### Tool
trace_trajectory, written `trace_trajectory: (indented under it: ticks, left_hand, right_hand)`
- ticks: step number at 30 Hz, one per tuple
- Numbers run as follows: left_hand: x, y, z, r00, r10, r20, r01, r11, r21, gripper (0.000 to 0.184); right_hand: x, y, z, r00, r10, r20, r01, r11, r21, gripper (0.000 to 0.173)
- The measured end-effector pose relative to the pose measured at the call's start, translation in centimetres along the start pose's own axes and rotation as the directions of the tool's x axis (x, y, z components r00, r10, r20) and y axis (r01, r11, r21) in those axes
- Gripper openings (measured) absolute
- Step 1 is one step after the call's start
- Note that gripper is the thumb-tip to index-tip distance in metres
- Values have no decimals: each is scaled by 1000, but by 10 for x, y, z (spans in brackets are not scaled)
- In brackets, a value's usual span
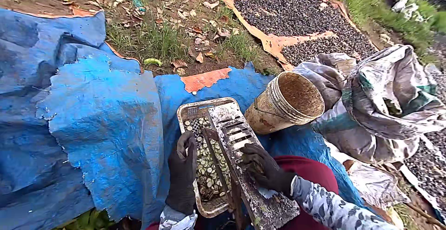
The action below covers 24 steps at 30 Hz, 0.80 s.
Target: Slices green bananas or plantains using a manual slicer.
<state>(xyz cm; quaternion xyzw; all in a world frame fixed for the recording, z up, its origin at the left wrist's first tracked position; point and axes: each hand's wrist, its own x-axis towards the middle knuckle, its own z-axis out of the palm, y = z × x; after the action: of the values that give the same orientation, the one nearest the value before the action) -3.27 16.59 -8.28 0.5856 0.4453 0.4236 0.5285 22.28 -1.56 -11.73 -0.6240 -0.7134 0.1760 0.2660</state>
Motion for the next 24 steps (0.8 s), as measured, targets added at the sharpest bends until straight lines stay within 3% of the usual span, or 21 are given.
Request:
trace_trajectory:
  ticks: [3, 6, 8, 10, 15, 17, 20, 22, 24]
  left_hand:
    - [-1, 0, 3, 1000, -24, 10, 24, 1000, -4, 33]
    - [-4, 0, 6, 998, -56, 25, 56, 998, 11, 33]
    - [-4, 1, 5, 997, -70, 25, 69, 997, 29, 34]
    - [-2, 4, 1, 997, -72, 9, 72, 997, 40, 35]
    - [-1, 3, 1, 997, -68, 30, 67, 997, 28, 34]
    - [-2, 5, 6, 996, -75, 51, 73, 997, 38, 34]
    - [-6, 6, 11, 992, -108, 70, 104, 993, 56, 36]
    - [-5, 7, 9, 992, -113, 49, 110, 992, 59, 36]
    - [-5, 5, 9, 995, -95, 18, 94, 994, 51, 35]
  right_hand:
    - [-53, -24, -4, 998, -64, 6, 64, 998, 9, 35]
    - [3, 7, 4, 997, -74, -7, 74, 996, -57, 49]
    - [56, 27, 1, 994, 46, 101, -38, 996, -81, 63]
    - [71, 27, -2, 968, 164, 188, -146, 984, -105, 72]
    - [-44, -22, -13, 991, 115, 71, -96, 970, -223, 59]
    - [-58, -30, -12, 992, 120, 49, -103, 959, -265, 59]
    - [7, -11, 0, 977, 203, 70, -180, 952, -250, 61]
    - [58, -1, -4, 920, 338, 198, -285, 924, -256, 66]
    - [74, 2, -16, 837, 463, 292, -363, 869, -336, 71]
